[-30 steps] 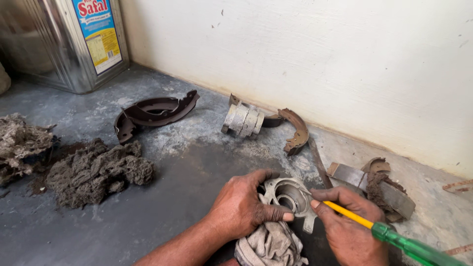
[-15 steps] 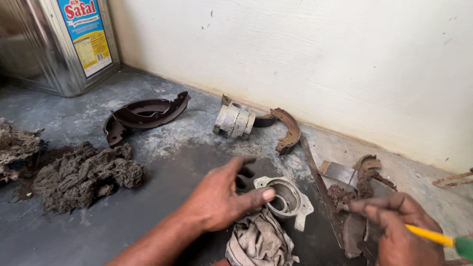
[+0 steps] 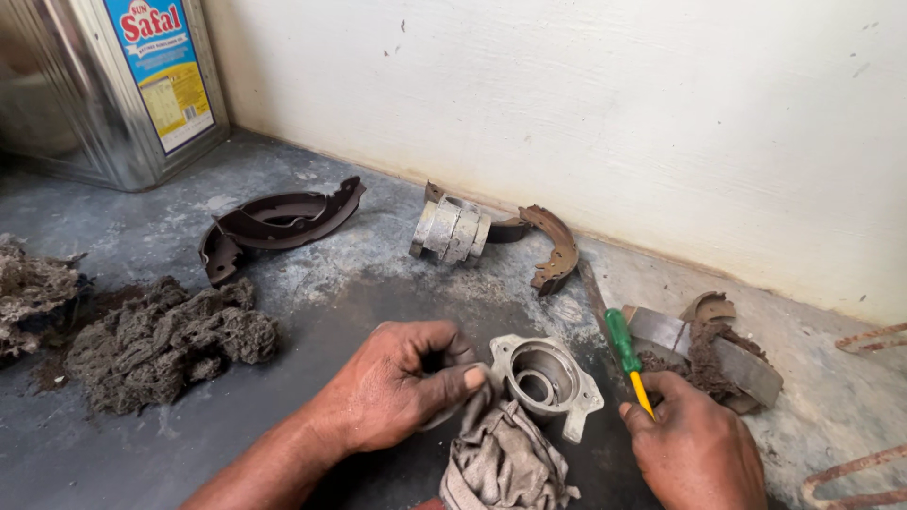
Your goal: The person cleans a metal wheel cylinder by scraping away debris with a screwdriver and wiping the interior and exterior with a cloth.
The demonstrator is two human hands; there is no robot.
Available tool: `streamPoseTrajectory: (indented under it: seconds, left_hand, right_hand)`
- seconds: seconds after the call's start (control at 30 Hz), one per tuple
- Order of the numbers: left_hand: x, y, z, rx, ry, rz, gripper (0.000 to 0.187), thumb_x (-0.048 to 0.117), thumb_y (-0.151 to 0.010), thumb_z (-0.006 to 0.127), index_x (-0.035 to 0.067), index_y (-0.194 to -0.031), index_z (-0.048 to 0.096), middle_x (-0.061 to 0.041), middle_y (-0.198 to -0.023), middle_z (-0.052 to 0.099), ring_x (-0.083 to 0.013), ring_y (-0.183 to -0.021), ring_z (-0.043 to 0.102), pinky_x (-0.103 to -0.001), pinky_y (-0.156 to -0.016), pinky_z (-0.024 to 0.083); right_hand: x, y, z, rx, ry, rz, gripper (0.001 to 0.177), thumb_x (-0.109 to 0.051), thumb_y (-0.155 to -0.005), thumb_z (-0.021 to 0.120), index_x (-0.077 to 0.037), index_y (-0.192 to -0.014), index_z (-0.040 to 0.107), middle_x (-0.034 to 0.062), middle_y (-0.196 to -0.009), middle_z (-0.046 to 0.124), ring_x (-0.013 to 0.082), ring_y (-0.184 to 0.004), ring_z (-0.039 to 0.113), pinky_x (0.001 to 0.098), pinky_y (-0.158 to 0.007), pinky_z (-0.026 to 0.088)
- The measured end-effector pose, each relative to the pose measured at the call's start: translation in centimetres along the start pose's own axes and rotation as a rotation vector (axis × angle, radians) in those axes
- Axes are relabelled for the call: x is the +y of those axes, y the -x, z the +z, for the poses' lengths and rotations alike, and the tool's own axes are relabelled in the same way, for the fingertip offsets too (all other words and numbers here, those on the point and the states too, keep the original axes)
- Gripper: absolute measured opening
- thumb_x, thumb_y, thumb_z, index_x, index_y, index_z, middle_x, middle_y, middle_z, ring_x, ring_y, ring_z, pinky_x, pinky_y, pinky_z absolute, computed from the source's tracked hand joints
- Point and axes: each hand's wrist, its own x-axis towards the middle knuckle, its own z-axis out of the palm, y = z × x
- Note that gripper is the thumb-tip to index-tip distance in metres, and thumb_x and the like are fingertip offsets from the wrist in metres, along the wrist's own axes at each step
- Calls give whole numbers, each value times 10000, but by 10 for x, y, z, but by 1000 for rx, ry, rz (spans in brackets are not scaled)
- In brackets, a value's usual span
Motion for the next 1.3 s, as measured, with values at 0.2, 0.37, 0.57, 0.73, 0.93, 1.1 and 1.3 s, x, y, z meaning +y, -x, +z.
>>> streamPoseTrajectory:
  seconds: [0.2, 0.37, 0.57, 0.73, 0.93, 1.1, 1.3]
  left_hand:
    - [0, 0, 19, -97, 266, 75, 207, 260, -946, 714, 58, -913, 747, -26, -720, 723, -86, -621, 632, -286, -560, 533]
    - [4, -2, 36, -247, 608, 108, 211, 210, -953, 742, 11, -1014, 777, -55, -832, 756, -100, -728, 668, -277, -656, 546]
    - [12, -3, 43, -253, 570, 104, 241, 246, -944, 742, 24, -1024, 787, -54, -833, 759, -99, -751, 680, -281, -680, 572]
    - [12, -9, 39, 12, 352, 56, 315, 342, -883, 755, 40, -968, 792, -47, -788, 758, -138, -731, 688, -325, -659, 581]
    - [6, -18, 33, 204, -2, 138, 868, 694, -720, 732, 102, -1346, 624, -129, -1355, 604, -295, -1302, 566, -522, -1051, 475]
    - [5, -24, 45, 19, -44, -39, 1304, 793, -526, 746, 147, -1589, 355, -179, -1558, 386, -390, -1444, 389, -586, -1136, 384]
    - [1, -27, 52, -26, -217, -37, 1339, 749, -546, 812, 113, -1610, 302, -185, -1515, 453, -412, -1390, 465, -586, -1113, 390]
  right_hand:
    - [-8, 16, -4, 91, 207, -119, 357, -429, -901, 751, -222, -1192, 754, 44, -1048, 730, 215, -1004, 753, 405, -983, 561]
    - [11, 30, 5, -68, -598, -448, 262, -183, -895, 764, -108, -1145, 772, 88, -1098, 719, 230, -1046, 740, 382, -919, 593]
    - [10, 30, 26, -408, -954, -669, 378, -125, -849, 788, -71, -1217, 722, 137, -1044, 784, 193, -1050, 769, 349, -938, 625]
    - [45, 9, 30, -314, -892, -581, 200, -101, -883, 774, -8, -1035, 682, 180, -856, 728, 244, -717, 749, 400, -641, 672]
    - [82, -22, 16, -430, -1523, -548, 127, -30, -933, 701, 26, -1043, 672, 256, -910, 768, 309, -771, 765, 505, -632, 662]
    - [72, -18, 3, -160, -1692, -484, 180, -55, -925, 640, -14, -1097, 678, 213, -960, 742, 323, -857, 767, 551, -720, 657]
    - [29, 13, -10, 335, -1461, -134, 43, -12, -1021, 598, 27, -1032, 613, 229, -883, 679, 309, -824, 712, 450, -665, 620]
